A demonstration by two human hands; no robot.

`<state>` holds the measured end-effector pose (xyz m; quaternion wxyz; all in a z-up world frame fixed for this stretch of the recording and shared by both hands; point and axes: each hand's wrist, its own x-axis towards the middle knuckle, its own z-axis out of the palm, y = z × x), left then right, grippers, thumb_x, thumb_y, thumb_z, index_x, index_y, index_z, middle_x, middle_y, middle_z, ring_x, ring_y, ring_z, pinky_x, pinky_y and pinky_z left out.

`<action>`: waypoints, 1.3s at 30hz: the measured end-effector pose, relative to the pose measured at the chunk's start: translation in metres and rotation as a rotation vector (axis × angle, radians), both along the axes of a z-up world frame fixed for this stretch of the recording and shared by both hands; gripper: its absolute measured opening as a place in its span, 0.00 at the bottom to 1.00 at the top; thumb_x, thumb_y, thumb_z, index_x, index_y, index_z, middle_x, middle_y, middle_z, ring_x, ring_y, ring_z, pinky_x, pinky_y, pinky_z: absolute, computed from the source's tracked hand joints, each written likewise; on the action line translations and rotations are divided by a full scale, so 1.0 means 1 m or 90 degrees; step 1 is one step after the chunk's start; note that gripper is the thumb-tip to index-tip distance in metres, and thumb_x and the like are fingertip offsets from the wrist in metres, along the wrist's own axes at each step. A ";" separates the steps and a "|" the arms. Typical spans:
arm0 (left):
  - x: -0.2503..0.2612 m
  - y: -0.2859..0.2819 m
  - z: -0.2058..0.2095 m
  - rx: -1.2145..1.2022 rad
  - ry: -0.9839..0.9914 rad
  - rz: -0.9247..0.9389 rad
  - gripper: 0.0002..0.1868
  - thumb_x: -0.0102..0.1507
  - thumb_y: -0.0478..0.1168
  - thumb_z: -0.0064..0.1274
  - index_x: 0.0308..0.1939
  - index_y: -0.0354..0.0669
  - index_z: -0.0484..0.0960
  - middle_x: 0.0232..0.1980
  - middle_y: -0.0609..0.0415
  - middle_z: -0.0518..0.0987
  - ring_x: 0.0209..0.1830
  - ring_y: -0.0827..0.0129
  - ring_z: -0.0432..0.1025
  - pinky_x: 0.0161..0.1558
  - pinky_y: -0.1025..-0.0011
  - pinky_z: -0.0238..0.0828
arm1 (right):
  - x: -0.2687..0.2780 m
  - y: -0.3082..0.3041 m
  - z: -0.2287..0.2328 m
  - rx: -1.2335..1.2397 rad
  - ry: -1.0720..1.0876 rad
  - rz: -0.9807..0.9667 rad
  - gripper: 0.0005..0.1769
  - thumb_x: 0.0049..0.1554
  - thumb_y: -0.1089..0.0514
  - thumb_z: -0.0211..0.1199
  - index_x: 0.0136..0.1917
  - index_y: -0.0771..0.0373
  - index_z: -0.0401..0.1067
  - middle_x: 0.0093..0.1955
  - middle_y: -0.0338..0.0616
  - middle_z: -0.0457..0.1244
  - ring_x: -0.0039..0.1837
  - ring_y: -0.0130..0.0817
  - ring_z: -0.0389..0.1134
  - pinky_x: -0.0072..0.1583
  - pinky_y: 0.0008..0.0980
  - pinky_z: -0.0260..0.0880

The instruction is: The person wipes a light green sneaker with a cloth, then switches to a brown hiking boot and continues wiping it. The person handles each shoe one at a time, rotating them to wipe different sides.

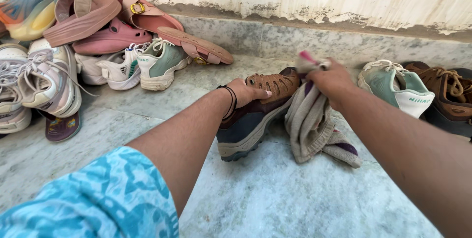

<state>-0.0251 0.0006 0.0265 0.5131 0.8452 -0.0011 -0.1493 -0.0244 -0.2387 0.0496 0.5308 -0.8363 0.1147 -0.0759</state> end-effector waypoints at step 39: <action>-0.012 -0.006 0.003 0.006 0.207 -0.033 0.59 0.55 0.85 0.17 0.77 0.52 0.64 0.77 0.39 0.64 0.75 0.50 0.61 0.70 0.50 0.59 | -0.045 0.068 0.003 0.067 -0.014 0.157 0.24 0.49 0.63 0.65 0.60 0.57 0.72 0.48 0.45 0.70 0.46 0.32 0.70 0.48 0.33 0.72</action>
